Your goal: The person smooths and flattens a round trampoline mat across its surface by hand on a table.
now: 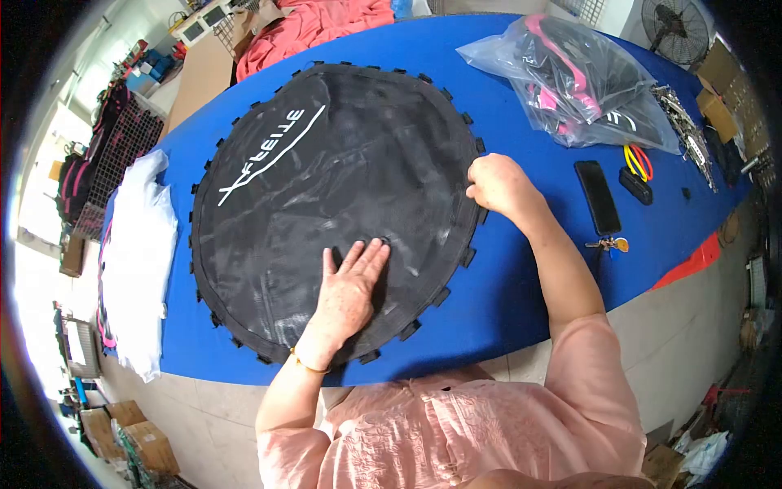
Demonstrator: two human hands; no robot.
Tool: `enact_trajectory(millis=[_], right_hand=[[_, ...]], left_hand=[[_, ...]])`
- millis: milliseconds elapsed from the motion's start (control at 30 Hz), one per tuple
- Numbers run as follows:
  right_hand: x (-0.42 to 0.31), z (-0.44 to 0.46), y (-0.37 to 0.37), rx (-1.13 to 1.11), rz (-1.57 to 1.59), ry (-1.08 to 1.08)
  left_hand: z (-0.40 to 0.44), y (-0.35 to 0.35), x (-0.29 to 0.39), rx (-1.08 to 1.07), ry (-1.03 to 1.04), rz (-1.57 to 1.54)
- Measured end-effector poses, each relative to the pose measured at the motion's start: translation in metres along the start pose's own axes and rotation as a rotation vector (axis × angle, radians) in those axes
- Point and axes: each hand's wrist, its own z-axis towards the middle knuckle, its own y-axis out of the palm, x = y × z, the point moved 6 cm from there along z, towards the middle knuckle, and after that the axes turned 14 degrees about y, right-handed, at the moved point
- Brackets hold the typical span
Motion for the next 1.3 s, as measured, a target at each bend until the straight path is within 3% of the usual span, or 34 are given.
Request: enact_trajectory(millis=[100, 233, 300, 367, 400, 500, 533, 633, 733, 900, 1100, 1300], right_hand=[[-0.035, -0.028, -0.022, -0.037, -0.015, -0.042], [-0.084, -0.06, -0.021, -0.07, 0.052, -0.284], [-0.092, -0.061, -0.016, -0.427, 0.153, -0.138], [-0.078, -0.05, -0.014, -0.48, 0.189, -0.122], [-0.071, -0.04, -0.011, -0.258, 0.141, -0.225], [-0.047, -0.019, -0.013, -0.031, 0.227, -0.037], [-0.04, -0.014, -0.008, 0.082, 0.188, -0.096], [-0.004, 0.006, 0.023, 0.238, 0.219, -0.057], [0.005, 0.02, 0.04, 0.255, 0.285, -0.065], [0.006, 0.024, 0.044, 0.33, 0.356, -0.067], [0.0, 0.021, 0.042, 0.376, 0.39, -0.068], [-0.002, 0.025, 0.042, 0.392, 0.427, -0.059]], left_hand=[[-0.025, -0.002, -0.023, -0.009, -0.095, 0.014], [-0.062, -0.009, -0.055, 0.012, -0.199, 0.031], [-0.071, -0.006, -0.064, 0.02, -0.198, 0.006], [-0.055, 0.002, -0.054, 0.044, -0.146, -0.006], [-0.047, 0.003, -0.047, 0.042, -0.123, -0.019], [-0.018, 0.003, -0.011, 0.028, 0.023, -0.064], [-0.009, 0.005, 0.003, 0.032, 0.087, -0.069], [0.034, 0.015, 0.039, 0.021, 0.216, -0.053], [0.057, 0.015, 0.029, 0.07, 0.227, -0.008], [0.077, 0.014, -0.037, 0.138, 0.007, 0.066], [0.037, 0.012, -0.146, 0.158, -0.371, 0.041], [0.057, 0.016, -0.146, 0.171, -0.303, -0.012]])
